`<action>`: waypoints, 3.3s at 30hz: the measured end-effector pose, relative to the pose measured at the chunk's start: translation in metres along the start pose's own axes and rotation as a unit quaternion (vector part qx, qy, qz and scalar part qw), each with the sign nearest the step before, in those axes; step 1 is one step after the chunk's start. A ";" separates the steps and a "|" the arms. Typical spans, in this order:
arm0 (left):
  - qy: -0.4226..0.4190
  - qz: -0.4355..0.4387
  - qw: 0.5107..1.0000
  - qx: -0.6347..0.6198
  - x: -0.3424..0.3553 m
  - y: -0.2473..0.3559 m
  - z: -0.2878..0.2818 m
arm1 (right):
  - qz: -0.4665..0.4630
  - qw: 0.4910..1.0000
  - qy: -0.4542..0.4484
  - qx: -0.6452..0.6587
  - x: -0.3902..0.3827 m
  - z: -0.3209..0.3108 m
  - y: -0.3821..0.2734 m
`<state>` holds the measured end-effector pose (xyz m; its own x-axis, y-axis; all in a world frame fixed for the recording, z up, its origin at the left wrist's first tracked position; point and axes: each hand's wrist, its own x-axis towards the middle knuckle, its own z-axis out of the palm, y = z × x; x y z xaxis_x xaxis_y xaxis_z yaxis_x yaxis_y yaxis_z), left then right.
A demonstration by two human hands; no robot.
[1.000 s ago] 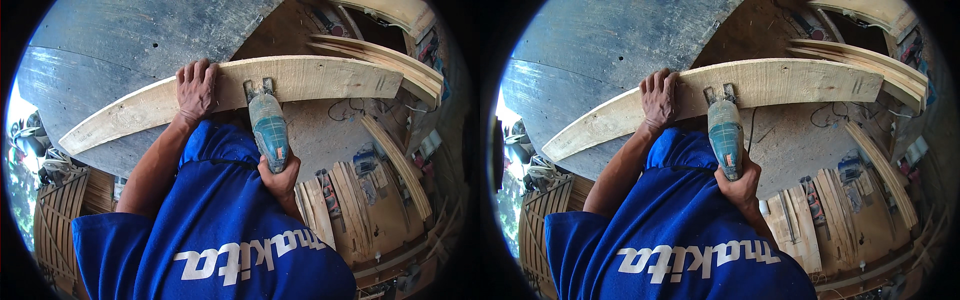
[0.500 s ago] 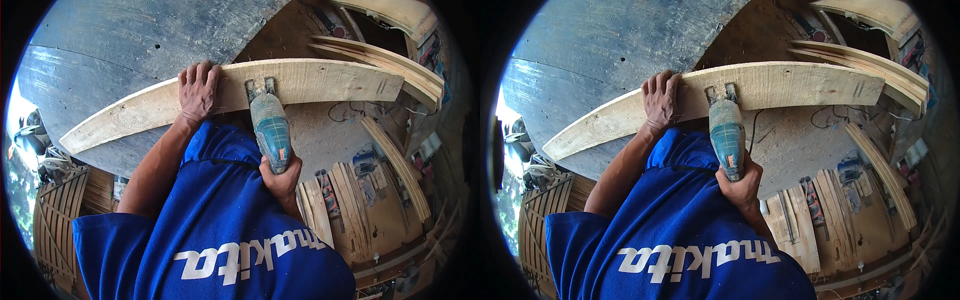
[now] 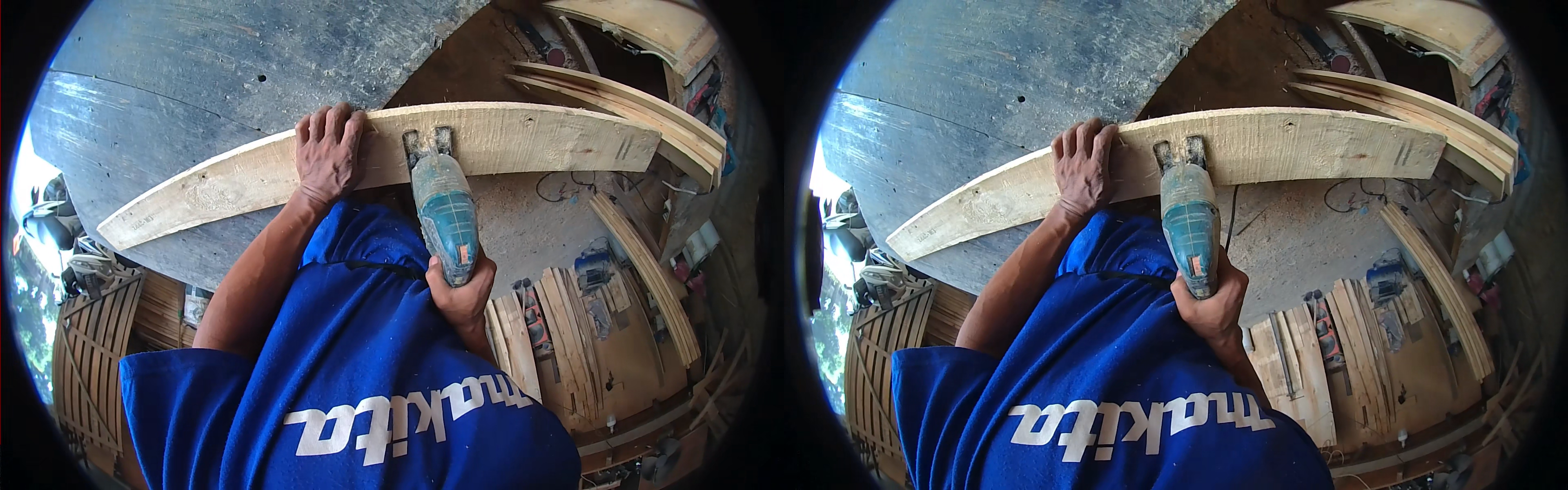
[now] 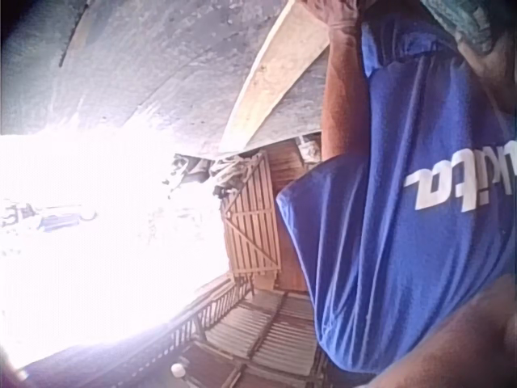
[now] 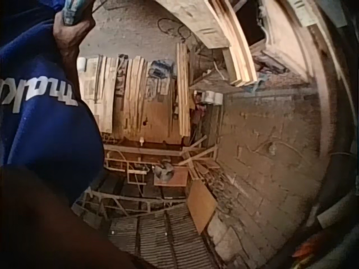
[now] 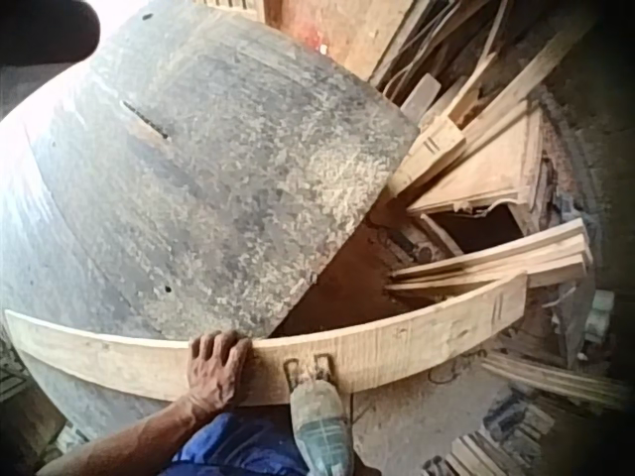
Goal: The person marks and measures wooden planks on a workbench using a pencil, tape measure, and carpenter's square, then cuts them with a jigsaw and planes them with a power planer.
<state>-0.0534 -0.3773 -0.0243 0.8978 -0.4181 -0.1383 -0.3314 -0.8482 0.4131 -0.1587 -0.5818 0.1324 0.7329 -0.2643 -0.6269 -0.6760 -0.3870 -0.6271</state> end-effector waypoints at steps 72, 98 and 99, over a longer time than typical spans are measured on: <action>-0.026 -0.001 1.000 -0.004 -0.002 -0.005 0.002 | -0.045 0.999 0.016 0.007 0.032 -0.002 -0.034; -0.005 0.003 1.000 -0.017 0.002 -0.001 -0.003 | -0.062 0.998 0.028 0.009 0.039 -0.001 -0.035; -0.002 0.002 1.000 -0.016 0.003 0.000 -0.003 | -0.038 0.999 0.010 0.027 0.038 -0.001 -0.033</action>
<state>-0.0494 -0.3775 -0.0223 0.8949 -0.4235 -0.1406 -0.3261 -0.8357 0.4418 -0.1084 -0.5804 0.1296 0.7828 -0.2537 -0.5682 -0.6217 -0.3586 -0.6964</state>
